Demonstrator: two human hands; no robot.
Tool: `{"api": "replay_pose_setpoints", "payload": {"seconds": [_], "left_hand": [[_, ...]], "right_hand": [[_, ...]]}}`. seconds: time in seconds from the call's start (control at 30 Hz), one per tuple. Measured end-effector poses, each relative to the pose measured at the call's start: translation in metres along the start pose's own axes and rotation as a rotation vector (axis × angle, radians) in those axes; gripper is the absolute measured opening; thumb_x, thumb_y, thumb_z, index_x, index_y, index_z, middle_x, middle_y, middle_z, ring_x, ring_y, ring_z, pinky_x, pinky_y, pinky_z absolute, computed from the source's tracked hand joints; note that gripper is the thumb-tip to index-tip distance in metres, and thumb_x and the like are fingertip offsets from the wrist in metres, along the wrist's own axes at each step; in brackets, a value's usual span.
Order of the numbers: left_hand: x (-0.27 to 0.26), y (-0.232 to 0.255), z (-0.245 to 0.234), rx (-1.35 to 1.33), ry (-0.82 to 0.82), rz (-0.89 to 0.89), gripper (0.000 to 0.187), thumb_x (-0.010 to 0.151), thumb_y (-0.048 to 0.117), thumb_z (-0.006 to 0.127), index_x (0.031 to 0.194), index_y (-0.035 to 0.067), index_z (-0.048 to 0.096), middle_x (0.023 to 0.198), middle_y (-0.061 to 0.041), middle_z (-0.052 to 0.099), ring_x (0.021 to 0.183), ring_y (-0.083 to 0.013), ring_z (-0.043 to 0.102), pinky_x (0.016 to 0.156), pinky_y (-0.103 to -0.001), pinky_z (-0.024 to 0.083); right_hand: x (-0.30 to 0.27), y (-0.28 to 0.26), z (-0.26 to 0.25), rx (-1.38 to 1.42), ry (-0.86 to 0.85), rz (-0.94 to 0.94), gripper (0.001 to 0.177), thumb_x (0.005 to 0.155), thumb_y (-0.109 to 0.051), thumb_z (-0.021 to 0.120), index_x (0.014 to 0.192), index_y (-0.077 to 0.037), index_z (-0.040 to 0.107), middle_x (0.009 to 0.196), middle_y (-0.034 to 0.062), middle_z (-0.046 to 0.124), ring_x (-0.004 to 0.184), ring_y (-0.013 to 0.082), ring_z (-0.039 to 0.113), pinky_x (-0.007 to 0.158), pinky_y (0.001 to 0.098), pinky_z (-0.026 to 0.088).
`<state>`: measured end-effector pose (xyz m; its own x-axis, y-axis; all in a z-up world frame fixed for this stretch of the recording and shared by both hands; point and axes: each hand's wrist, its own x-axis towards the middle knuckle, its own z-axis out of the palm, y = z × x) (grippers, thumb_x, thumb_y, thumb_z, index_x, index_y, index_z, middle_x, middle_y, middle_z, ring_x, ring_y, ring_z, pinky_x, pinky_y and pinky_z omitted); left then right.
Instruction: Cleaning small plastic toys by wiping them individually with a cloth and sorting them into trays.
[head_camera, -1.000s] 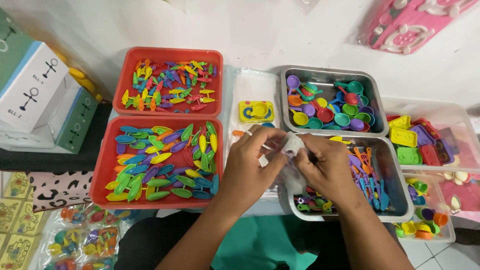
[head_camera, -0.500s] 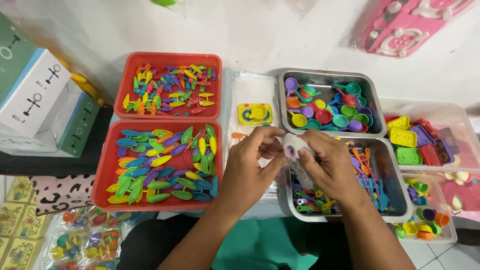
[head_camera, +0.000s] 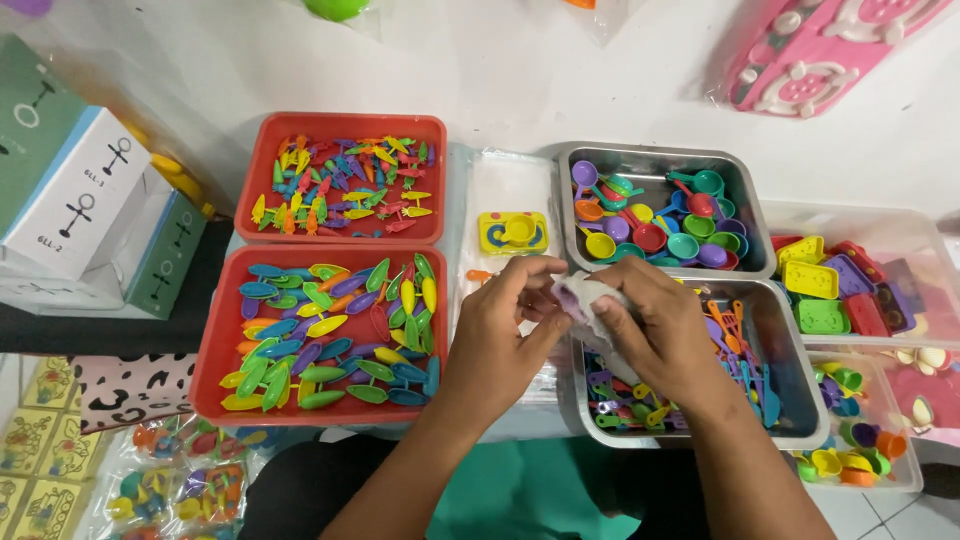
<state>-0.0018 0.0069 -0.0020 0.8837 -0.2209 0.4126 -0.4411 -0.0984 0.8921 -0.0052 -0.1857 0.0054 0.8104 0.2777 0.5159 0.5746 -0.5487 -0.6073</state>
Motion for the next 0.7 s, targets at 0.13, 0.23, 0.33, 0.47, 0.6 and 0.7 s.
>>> {"api": "replay_pose_setpoints", "payload": {"seconds": [0.13, 0.23, 0.33, 0.47, 0.6, 0.7], "left_hand": [[-0.001, -0.003, -0.001, -0.052, -0.003, -0.01, 0.032, 0.09, 0.004, 0.071, 0.121, 0.003, 0.063, 0.093, -0.018, 0.072, 0.083, -0.0278, 0.073, 0.073, -0.037, 0.064], [0.0, -0.009, 0.001, -0.082, -0.002, -0.027, 0.032, 0.089, -0.001, 0.07, 0.121, 0.0, 0.063, 0.094, -0.022, 0.071, 0.084, -0.0333, 0.074, 0.074, -0.04, 0.064], [-0.001, -0.013, 0.002, -0.196, -0.003, -0.071, 0.032, 0.09, -0.003, 0.068, 0.121, -0.001, 0.063, 0.097, -0.023, 0.071, 0.088, -0.0326, 0.076, 0.078, -0.042, 0.064], [0.0, -0.022, 0.006, -0.329, -0.024, -0.142, 0.031, 0.09, 0.003, 0.072, 0.119, -0.001, 0.065, 0.099, -0.021, 0.073, 0.087, -0.0291, 0.076, 0.079, -0.041, 0.065], [0.003, -0.022, 0.01, -0.435, 0.152, -0.181, 0.027, 0.09, 0.007, 0.076, 0.114, -0.003, 0.067, 0.096, -0.018, 0.073, 0.088, -0.0216, 0.075, 0.08, -0.036, 0.064], [0.006, -0.019, 0.011, -0.555, 0.26, -0.205, 0.031, 0.089, 0.01, 0.077, 0.114, -0.003, 0.065, 0.098, -0.017, 0.071, 0.09, -0.0198, 0.074, 0.082, -0.036, 0.064]], "right_hand": [[0.001, -0.001, 0.0, -0.03, 0.042, 0.017, 0.014, 0.099, -0.013, 0.063, 0.095, -0.006, 0.075, 0.077, 0.0104, 0.07, 0.065, 0.0347, 0.069, 0.062, 0.0377, 0.053], [-0.003, 0.0, 0.003, 0.003, 0.087, 0.078, 0.011, 0.091, -0.008, 0.073, 0.101, -0.004, 0.077, 0.083, 0.011, 0.074, 0.077, 0.0371, 0.075, 0.07, 0.0386, 0.056], [-0.009, 0.01, 0.0, -0.074, 0.099, 0.166, 0.015, 0.084, -0.009, 0.082, 0.098, -0.007, 0.079, 0.075, 0.0119, 0.074, 0.075, 0.0367, 0.074, 0.068, 0.0383, 0.056], [-0.013, 0.017, 0.012, 0.021, 0.171, 0.271, 0.015, 0.086, -0.003, 0.08, 0.1, -0.002, 0.076, 0.077, 0.0177, 0.074, 0.075, 0.0358, 0.075, 0.068, 0.041, 0.056], [-0.017, 0.041, 0.023, 0.507, 0.379, 0.344, 0.013, 0.104, -0.004, 0.06, 0.111, -0.004, 0.071, 0.093, 0.0074, 0.073, 0.091, 0.0139, 0.066, 0.087, 0.0342, 0.058], [-0.023, 0.063, 0.028, 0.671, 0.476, 0.321, 0.015, 0.108, -0.008, 0.057, 0.115, -0.002, 0.069, 0.102, 0.01, 0.073, 0.099, 0.0184, 0.071, 0.097, 0.0387, 0.059]]}}
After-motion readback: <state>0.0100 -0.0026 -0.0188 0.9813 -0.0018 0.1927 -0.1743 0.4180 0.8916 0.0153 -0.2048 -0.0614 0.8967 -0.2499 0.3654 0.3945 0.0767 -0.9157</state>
